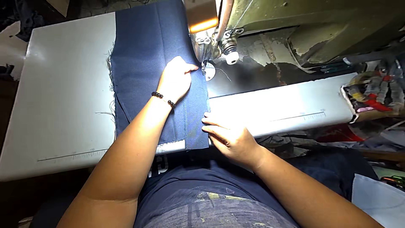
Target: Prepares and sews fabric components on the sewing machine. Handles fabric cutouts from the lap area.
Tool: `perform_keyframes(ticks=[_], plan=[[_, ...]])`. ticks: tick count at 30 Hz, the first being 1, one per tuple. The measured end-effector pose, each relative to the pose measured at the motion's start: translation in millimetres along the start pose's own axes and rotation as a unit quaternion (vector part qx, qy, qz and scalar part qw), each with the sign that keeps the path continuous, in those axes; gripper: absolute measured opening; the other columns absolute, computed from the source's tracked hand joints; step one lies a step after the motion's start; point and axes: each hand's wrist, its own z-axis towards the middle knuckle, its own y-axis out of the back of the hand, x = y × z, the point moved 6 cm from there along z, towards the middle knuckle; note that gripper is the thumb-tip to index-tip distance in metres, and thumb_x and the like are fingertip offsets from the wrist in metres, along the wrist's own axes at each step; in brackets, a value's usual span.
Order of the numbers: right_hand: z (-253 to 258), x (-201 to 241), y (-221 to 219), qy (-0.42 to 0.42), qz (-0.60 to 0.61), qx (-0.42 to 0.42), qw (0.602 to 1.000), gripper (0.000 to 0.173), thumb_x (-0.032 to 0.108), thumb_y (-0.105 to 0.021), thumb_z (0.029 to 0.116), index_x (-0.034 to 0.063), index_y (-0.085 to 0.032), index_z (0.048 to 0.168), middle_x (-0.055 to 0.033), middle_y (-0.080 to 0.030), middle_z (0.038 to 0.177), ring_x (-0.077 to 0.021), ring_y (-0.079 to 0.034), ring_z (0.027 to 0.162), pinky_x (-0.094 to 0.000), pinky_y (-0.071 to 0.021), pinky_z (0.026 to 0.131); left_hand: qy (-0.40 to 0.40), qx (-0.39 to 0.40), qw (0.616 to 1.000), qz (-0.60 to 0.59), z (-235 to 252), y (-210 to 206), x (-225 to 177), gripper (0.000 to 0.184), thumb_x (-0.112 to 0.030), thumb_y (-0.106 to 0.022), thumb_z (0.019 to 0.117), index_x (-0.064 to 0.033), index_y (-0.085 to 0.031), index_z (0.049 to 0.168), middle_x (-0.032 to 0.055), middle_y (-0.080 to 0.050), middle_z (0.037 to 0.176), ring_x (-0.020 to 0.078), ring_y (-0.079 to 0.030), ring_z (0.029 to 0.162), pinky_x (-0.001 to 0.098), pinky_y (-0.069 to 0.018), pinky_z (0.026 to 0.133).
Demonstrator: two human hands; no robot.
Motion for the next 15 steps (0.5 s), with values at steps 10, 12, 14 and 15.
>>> perform_keyframes(ticks=[10,12,14,15], plan=[[-2.5,-2.4,-4.7,-0.013,-0.004,-0.002,1.0,0.024,0.01,-0.056,0.0983,0.0049,-0.079,0.103,-0.0108,-0.075,0.119,-0.0218,-0.067,0.123,-0.0331,-0.0513,0.107,-0.025,0.013,0.998,0.059,-6.2,-10.2,-3.4,0.039,-0.004,-0.048,0.0949,-0.0101,-0.076,0.122,0.0184,-0.066,0.106,0.0356,-0.062,0.104,0.046,-0.0491,0.091],[-2.2,-2.5,-4.7,-0.015,-0.005,-0.001,1.0,0.024,0.01,-0.056,0.0986,0.0051,-0.079,0.104,-0.0104,-0.075,0.12,-0.0215,-0.067,0.123,-0.0327,-0.0511,0.107,-0.026,0.012,0.998,0.061,-5.7,-9.8,-3.0,0.038,-0.003,-0.049,0.0956,-0.0104,-0.076,0.122,0.0182,-0.066,0.106,0.0352,-0.062,0.105,0.0454,-0.0497,0.091],[-3.0,-2.6,-4.7,-0.014,-0.003,-0.002,1.0,0.024,0.01,-0.056,0.0982,0.0045,-0.079,0.103,-0.011,-0.075,0.119,-0.0223,-0.067,0.124,-0.0333,-0.0509,0.107,-0.03,0.002,0.998,0.062,-6.1,-10.2,-2.9,0.038,-0.003,-0.049,0.0962,-0.0112,-0.077,0.12,0.0172,-0.067,0.104,0.0341,-0.063,0.104,0.0439,-0.0498,0.092],[-3.1,-2.9,-4.6,-0.014,-0.002,-0.002,1.0,0.024,0.01,-0.056,0.0981,0.0044,-0.079,0.103,-0.0113,-0.075,0.119,-0.0225,-0.067,0.123,-0.0335,-0.051,0.107,-0.033,-0.002,0.997,0.063,-6.3,-10.5,-3.0,0.037,-0.003,-0.049,0.0966,-0.0111,-0.077,0.119,0.0169,-0.067,0.103,0.0338,-0.063,0.105,0.0435,-0.0496,0.092]])
